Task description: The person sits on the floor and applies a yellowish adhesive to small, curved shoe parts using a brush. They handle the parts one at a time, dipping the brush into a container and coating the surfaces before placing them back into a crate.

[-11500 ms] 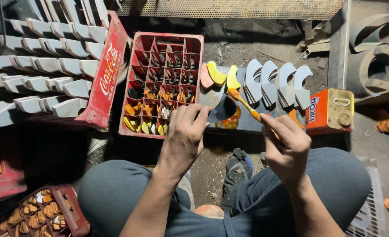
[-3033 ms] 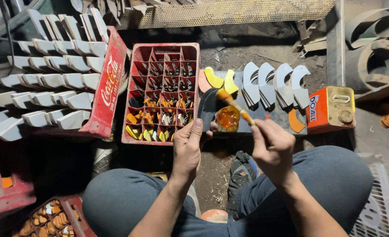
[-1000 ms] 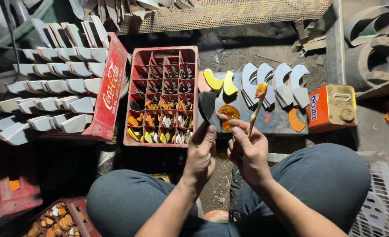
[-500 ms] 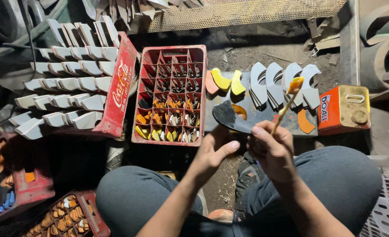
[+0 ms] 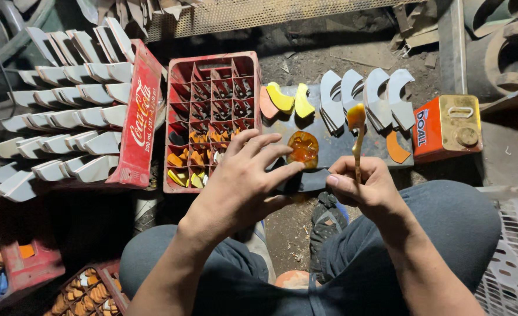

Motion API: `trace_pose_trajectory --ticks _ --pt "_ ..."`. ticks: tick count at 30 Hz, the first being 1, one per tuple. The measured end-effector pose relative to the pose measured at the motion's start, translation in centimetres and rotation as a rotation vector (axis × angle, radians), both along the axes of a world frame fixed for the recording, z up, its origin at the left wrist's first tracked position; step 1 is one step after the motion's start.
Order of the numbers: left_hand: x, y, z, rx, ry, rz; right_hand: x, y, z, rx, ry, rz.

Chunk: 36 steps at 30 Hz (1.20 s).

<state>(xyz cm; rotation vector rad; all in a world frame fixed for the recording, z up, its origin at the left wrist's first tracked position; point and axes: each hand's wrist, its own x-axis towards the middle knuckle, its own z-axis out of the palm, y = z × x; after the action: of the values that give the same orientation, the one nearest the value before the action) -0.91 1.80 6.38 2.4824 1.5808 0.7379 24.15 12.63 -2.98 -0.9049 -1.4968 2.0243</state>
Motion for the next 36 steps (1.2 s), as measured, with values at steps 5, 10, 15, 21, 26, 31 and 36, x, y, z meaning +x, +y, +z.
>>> trace_pose_trajectory --ticks 5,10,15,21,26,31,36 --pt "-0.7 -0.3 -1.2 -0.007 0.069 0.015 0.0 0.4 -0.7 0.011 -0.058 0.048" --pt "-0.7 -0.5 -2.0 0.015 0.108 0.036 -0.6 0.6 -1.2 -0.021 -0.083 0.052" --pt "-0.7 -0.6 -2.6 0.015 0.124 0.102 -1.7 0.3 -0.4 0.017 -0.096 -0.09" --pt "-1.2 0.0 -4.3 0.012 0.233 0.371 -2.1 -1.8 1.0 0.722 -0.385 -0.127" --pt "-1.6 0.1 -5.5 0.019 0.164 0.52 -3.4 -3.4 0.1 0.771 -0.452 -0.069" --pt "-1.2 -0.3 -5.5 0.081 0.1 0.503 -4.2 -3.4 -0.7 0.812 -0.488 -0.074" --pt "-0.9 -0.2 -5.1 0.095 0.118 0.504 -3.7 -2.9 -0.4 0.825 -0.516 -0.159"
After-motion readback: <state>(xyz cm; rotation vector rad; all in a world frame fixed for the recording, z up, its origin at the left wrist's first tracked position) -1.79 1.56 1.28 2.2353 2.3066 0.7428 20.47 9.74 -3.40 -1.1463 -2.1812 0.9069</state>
